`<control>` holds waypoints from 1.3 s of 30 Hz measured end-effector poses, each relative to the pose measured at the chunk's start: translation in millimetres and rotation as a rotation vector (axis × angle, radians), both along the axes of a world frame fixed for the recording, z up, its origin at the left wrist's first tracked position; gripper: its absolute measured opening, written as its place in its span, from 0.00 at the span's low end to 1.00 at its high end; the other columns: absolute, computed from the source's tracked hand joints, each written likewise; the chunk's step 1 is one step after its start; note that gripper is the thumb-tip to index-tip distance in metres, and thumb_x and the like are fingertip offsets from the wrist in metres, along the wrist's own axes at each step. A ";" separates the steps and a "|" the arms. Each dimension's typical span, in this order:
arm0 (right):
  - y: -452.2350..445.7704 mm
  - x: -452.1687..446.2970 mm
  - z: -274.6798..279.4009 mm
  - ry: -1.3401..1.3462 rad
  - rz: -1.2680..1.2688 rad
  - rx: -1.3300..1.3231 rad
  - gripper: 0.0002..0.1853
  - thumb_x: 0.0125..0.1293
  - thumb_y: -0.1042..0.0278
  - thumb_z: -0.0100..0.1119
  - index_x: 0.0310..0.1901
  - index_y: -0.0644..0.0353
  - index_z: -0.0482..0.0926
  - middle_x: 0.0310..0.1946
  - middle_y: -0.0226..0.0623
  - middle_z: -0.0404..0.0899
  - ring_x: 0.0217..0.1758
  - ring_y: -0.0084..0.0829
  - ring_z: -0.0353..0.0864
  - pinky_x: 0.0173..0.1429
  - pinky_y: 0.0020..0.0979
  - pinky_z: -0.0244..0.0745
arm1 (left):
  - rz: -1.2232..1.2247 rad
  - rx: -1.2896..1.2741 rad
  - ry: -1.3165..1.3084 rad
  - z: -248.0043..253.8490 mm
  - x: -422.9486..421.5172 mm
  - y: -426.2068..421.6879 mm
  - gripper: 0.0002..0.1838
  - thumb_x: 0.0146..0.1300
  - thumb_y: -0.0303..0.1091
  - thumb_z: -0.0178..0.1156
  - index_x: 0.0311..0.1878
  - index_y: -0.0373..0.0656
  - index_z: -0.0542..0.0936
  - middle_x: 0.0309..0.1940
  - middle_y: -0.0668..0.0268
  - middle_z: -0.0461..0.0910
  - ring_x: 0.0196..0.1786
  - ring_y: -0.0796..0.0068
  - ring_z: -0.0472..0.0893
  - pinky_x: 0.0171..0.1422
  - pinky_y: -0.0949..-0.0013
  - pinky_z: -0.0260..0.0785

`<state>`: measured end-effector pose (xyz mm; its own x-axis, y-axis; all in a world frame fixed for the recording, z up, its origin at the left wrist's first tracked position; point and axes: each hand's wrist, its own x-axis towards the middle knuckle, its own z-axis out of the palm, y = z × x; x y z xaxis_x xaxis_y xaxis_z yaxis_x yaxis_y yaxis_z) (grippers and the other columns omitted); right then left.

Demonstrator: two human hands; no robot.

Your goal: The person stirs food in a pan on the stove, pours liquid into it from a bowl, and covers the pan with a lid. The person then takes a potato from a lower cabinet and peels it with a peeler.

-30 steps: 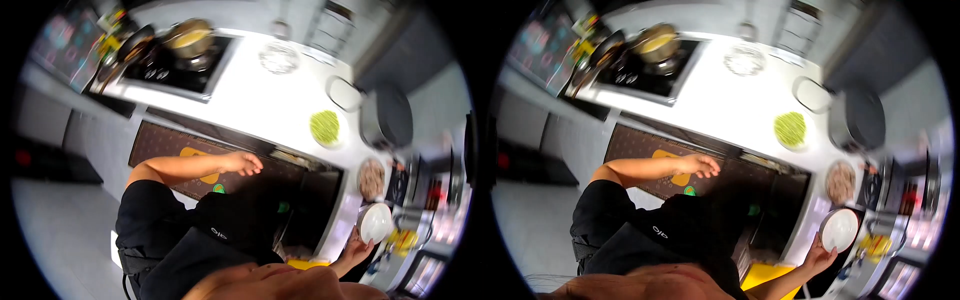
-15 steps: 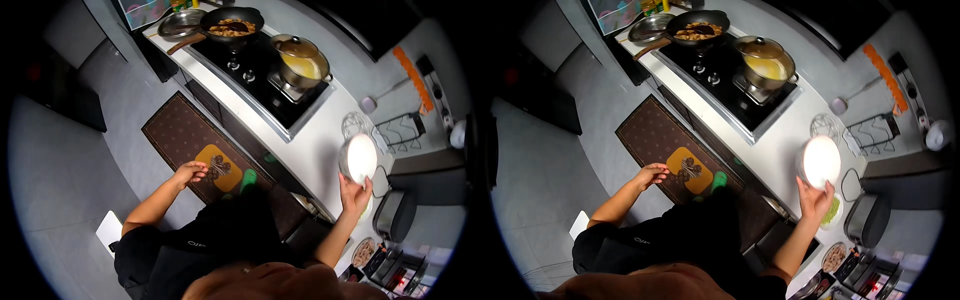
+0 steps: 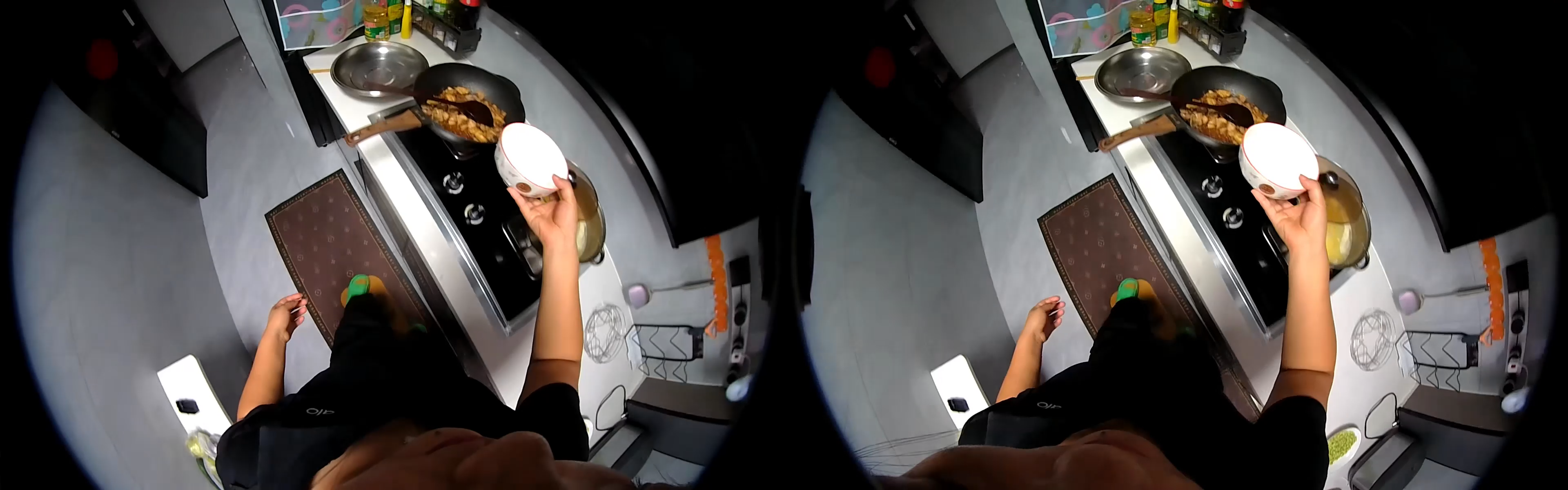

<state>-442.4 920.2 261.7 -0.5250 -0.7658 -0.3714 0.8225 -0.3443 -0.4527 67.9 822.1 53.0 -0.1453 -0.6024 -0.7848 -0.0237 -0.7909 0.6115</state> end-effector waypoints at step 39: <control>-257.1 -216.0 -65.9 0.620 -0.236 0.918 0.32 0.54 0.65 0.57 0.59 0.60 0.56 0.49 0.47 0.69 0.45 0.50 0.76 0.29 0.49 0.79 | -0.753 0.058 -0.401 -75.6 59.9 -335.7 0.13 0.61 0.38 0.50 0.46 0.46 0.74 0.34 0.66 0.78 0.34 0.75 0.76 0.36 0.68 0.68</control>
<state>-658.3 663.1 195.8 -0.9094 -0.1949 -0.3675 0.3268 0.2117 -0.9211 127.8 486.4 -22.6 -0.1952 -0.4139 -0.8891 -0.7619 -0.5069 0.4032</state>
